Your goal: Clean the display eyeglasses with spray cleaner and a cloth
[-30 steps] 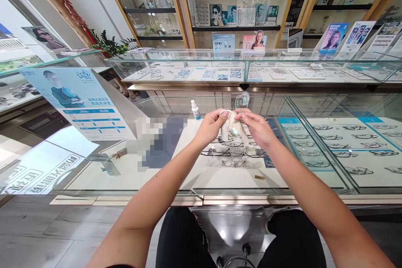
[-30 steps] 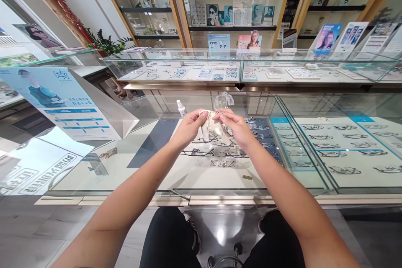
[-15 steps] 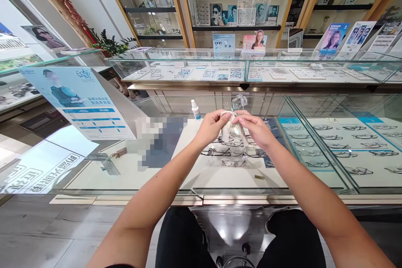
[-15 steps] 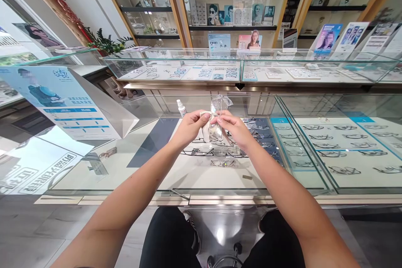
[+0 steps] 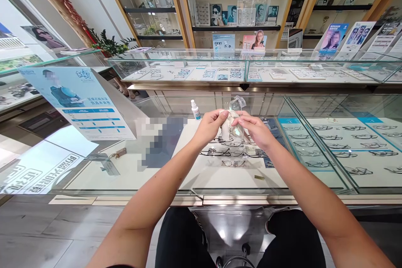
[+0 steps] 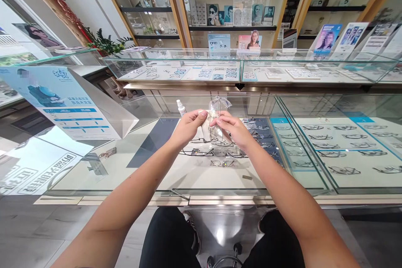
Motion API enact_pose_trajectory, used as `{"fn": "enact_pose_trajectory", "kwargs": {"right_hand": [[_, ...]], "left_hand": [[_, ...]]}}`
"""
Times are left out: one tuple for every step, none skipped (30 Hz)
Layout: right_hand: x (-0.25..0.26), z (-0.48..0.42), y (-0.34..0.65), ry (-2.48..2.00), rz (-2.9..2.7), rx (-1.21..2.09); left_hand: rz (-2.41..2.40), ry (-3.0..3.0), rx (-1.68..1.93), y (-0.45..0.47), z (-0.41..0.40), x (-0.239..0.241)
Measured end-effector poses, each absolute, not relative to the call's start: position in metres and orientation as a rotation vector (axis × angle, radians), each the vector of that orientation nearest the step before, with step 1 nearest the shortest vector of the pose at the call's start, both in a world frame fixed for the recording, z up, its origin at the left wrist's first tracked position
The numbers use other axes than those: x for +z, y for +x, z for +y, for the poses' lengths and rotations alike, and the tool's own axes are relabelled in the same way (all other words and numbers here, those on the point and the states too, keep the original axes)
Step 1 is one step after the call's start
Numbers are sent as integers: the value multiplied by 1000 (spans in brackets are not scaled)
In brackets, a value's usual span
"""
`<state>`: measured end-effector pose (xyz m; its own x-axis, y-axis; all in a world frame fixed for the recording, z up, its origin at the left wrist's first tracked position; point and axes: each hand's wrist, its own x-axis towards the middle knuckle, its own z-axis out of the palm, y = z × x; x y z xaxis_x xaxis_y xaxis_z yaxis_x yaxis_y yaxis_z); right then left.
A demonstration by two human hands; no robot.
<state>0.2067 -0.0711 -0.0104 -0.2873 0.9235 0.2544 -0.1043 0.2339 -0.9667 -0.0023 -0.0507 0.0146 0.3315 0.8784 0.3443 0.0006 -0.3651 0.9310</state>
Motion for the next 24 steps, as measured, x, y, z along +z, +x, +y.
{"fn": "enact_pose_trajectory", "kwargs": {"right_hand": [[-10, -72, 207, -819, -1471, 1283], [-10, -72, 207, -815, -1466, 1295], [-9, -72, 207, -801, -1470, 1298], [-9, -72, 207, -784, -1479, 1293], [-9, -71, 207, -766, -1493, 1285], [-10, -71, 207, -754, -1510, 1280], [-10, -71, 207, -748, -1528, 1281], [-10, -71, 207, -746, -1546, 1283], [-10, -71, 207, -747, -1566, 1283], [-10, -71, 206, -753, -1584, 1281], [-10, -72, 206, -765, -1601, 1280], [-9, -72, 205, -783, -1613, 1279], [-8, -73, 205, -803, -1622, 1279], [-7, -74, 204, -821, -1625, 1280], [-7, -74, 204, -835, -1622, 1281], [-6, -75, 204, -840, -1615, 1282], [-6, -75, 203, -837, -1604, 1284], [-6, -75, 203, -830, -1590, 1289], [-6, -75, 203, -819, -1574, 1299], [-6, -74, 203, -805, -1558, 1310], [-6, -74, 203, -793, -1543, 1323], [-6, -74, 203, -786, -1529, 1336], [-6, -73, 203, -784, -1519, 1345], [-7, -73, 203, -787, -1513, 1350]], "left_hand": [[796, 1634, 1173, -3, -50, 15], [785, 1608, 1171, -4, -49, 15], [771, 1584, 1170, -4, -47, 15], [756, 1562, 1167, -5, -46, 14], [744, 1542, 1163, -6, -44, 14], [736, 1524, 1158, -6, -43, 14], [730, 1509, 1152, -7, -42, 14], [724, 1499, 1145, -7, -42, 14], [719, 1493, 1140, -7, -42, 13], [717, 1490, 1135, -7, -41, 13], [717, 1487, 1131, -7, -41, 13], [720, 1483, 1125, -6, -42, 12], [723, 1475, 1117, -6, -42, 12], [726, 1465, 1109, -6, -42, 11], [723, 1454, 1098, -7, -42, 11], [713, 1446, 1086, -7, -42, 10], [701, 1439, 1075, -8, -42, 11], [687, 1434, 1065, -8, -42, 11], [677, 1430, 1054, -9, -42, 12], [671, 1426, 1043, -9, -42, 12], [670, 1421, 1035, -10, -43, 13], [671, 1415, 1030, -9, -44, 14], [671, 1409, 1028, -9, -45, 14], [670, 1402, 1032, -8, -46, 15]]}}
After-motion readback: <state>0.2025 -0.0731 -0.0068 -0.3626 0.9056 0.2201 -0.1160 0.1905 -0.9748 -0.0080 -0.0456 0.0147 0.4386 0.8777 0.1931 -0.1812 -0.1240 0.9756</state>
